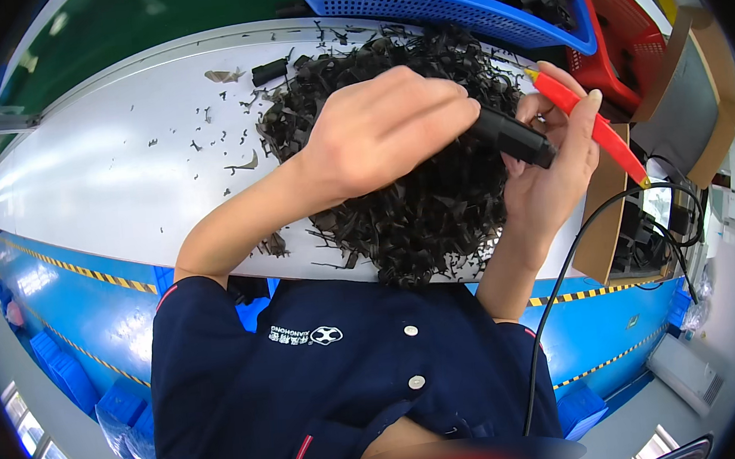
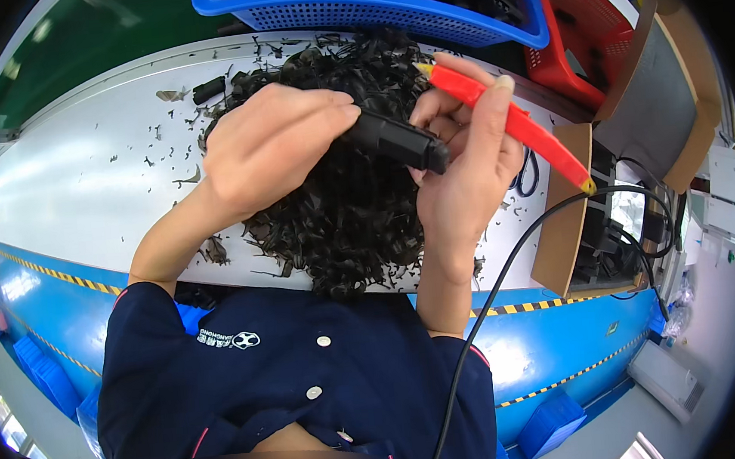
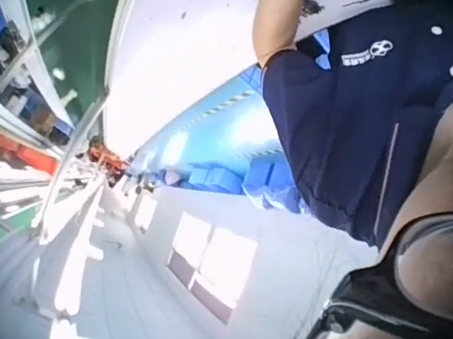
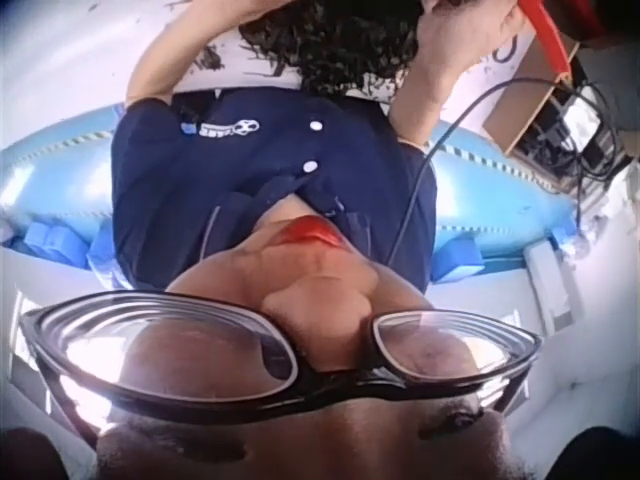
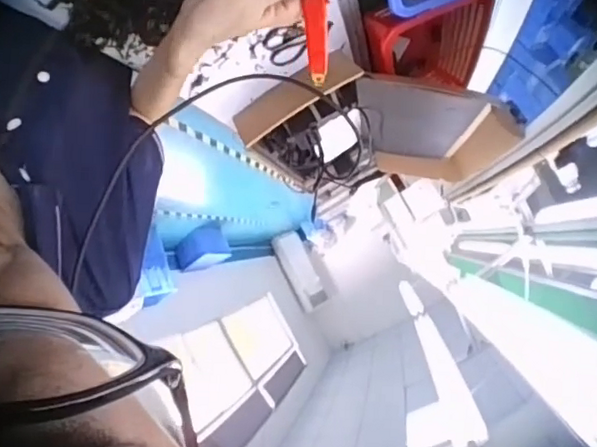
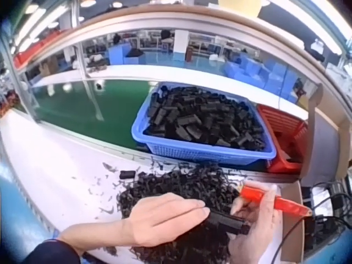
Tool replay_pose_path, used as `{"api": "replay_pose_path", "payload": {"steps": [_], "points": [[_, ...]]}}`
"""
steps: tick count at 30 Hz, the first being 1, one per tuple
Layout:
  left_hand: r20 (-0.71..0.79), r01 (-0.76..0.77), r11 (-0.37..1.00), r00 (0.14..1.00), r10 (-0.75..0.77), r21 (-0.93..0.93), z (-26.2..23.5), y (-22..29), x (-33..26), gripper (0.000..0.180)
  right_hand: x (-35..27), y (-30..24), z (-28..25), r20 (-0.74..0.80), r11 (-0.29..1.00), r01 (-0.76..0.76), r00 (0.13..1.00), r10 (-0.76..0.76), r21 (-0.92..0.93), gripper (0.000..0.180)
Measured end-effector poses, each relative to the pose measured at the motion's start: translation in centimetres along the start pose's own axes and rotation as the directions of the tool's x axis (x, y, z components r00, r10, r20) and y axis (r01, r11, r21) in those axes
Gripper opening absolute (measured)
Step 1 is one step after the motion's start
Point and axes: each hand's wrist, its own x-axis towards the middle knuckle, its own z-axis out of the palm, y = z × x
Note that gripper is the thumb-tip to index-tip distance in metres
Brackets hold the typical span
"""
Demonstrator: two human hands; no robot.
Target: The person cleans and deburrs black plastic components using a red handheld deburring tool.
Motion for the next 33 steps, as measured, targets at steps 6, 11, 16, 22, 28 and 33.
{"api": "replay_pose_path", "payload": {"steps": [6, 11, 16, 22, 28, 33], "points": [[0.323, 0.508, 0.674, 0.861, -0.393, -0.536, 0.4, 0.8, 0.3, 0.042, 0.9, -0.7, 1.1, 0.062, 0.982, -0.028, 0.998, 0.016, 0.186, 0.05], [0.368, 0.611, 0.444, 0.772, -0.518, -0.655, 0.2, 1.5, 0.9, 0.04, 0.5, 0.1, 1.6, 0.166, 0.952, -0.119, 0.983, 0.074, 0.283, 0.047], [0.279, 0.565, 0.701, 0.825, -0.492, -0.434, -0.4, 0.4, 0.6, 0.032, 0.1, 1.2, 1.1, 0.151, 0.922, -0.042, 0.988, -0.018, 0.385, 0.046], [0.486, 0.718, 0.204, 0.624, -0.612, -0.665, -0.8, 0.5, 1.2, 0.033, -0.6, 2.0, -0.8, 0.096, 0.957, 0.173, 0.975, -0.199, 0.232, 0.037], [0.464, 0.62, 0.027, 0.615, -0.637, -0.784, 0.0, 1.1, 1.2, 0.043, -0.9, 2.6, -0.5, 0.165, 0.948, 0.317, 0.935, -0.312, -0.001, 0.032], [0.395, 0.591, 0.082, 0.628, -0.67, -0.802, 0.5, 1.2, 1.2, 0.047, -0.8, 2.7, -0.5, 0.178, 0.937, 0.347, 0.925, -0.335, -0.041, 0.032]]}}
